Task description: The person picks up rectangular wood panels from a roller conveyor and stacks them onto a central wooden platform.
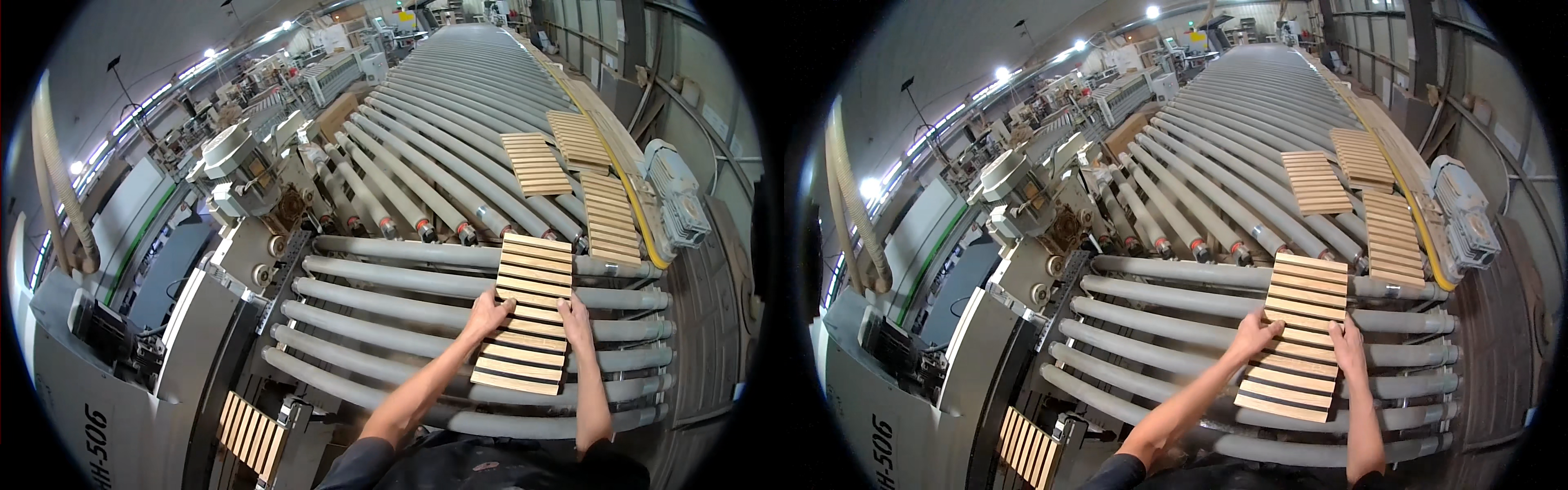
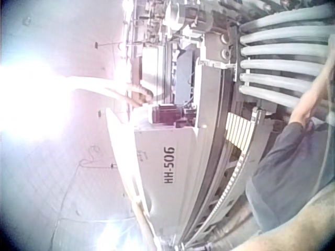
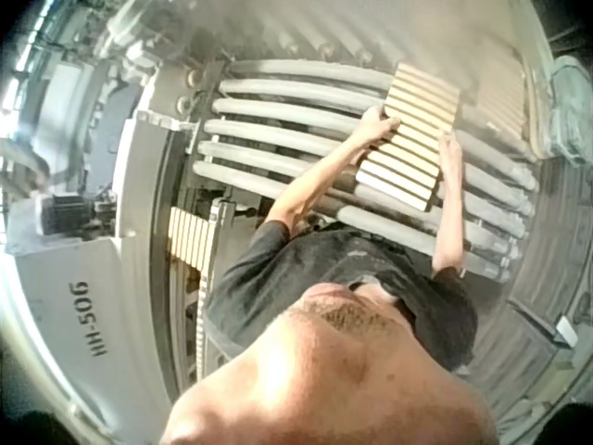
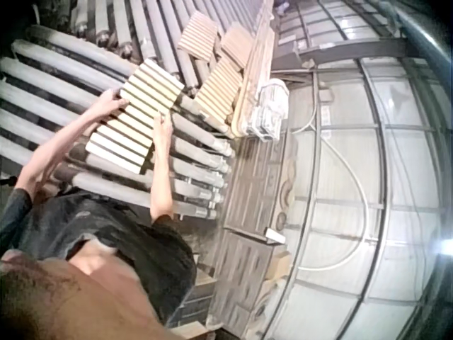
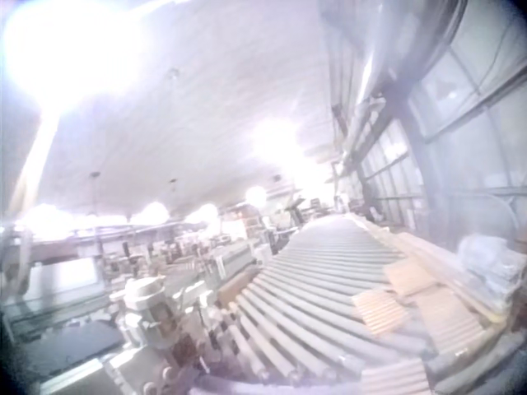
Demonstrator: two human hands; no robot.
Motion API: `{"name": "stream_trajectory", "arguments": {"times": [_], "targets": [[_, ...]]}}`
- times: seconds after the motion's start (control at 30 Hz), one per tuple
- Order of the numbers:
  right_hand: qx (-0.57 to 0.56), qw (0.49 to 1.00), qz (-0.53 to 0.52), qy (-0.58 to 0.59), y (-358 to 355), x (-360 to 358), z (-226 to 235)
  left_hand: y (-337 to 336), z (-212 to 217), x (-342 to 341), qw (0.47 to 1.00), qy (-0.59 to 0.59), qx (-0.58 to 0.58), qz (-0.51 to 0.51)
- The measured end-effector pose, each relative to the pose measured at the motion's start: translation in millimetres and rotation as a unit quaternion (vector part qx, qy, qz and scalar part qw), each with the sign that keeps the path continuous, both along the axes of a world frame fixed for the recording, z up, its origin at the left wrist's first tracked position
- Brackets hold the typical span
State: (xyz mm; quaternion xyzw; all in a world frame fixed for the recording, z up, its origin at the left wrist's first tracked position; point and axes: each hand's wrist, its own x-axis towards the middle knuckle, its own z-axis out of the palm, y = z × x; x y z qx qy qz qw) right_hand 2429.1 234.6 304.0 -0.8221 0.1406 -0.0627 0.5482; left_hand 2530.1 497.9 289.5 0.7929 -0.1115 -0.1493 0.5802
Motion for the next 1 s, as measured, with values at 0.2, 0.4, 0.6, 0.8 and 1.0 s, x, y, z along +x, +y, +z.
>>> {"name": "stream_trajectory", "arguments": {"times": [0.2, 0.4, 0.6, 0.8, 1.0], "targets": [[0.041, 0.997, -0.029, -0.06, -8, 0, -28, -30, 1, -6, 0.998, 0.047, -0.026, 0.04], [-0.097, 0.995, -0.007, -0.02, -4, 16, -23, -11, 19, -8, 0.989, 0.094, -0.102, 0.044], [-0.328, 0.942, -0.019, -0.075, -12, 16, 32, 75, 36, -93, 0.98, -0.076, -0.102, 0.153], [-0.32, 0.913, 0.195, -0.161, 98, 57, 109, 224, 18, -175, 0.901, -0.101, -0.119, 0.404], [-0.275, 0.825, 0.46, -0.176, 314, 132, 88, 395, -18, -227, 0.717, -0.169, 0.114, 0.667]]}}
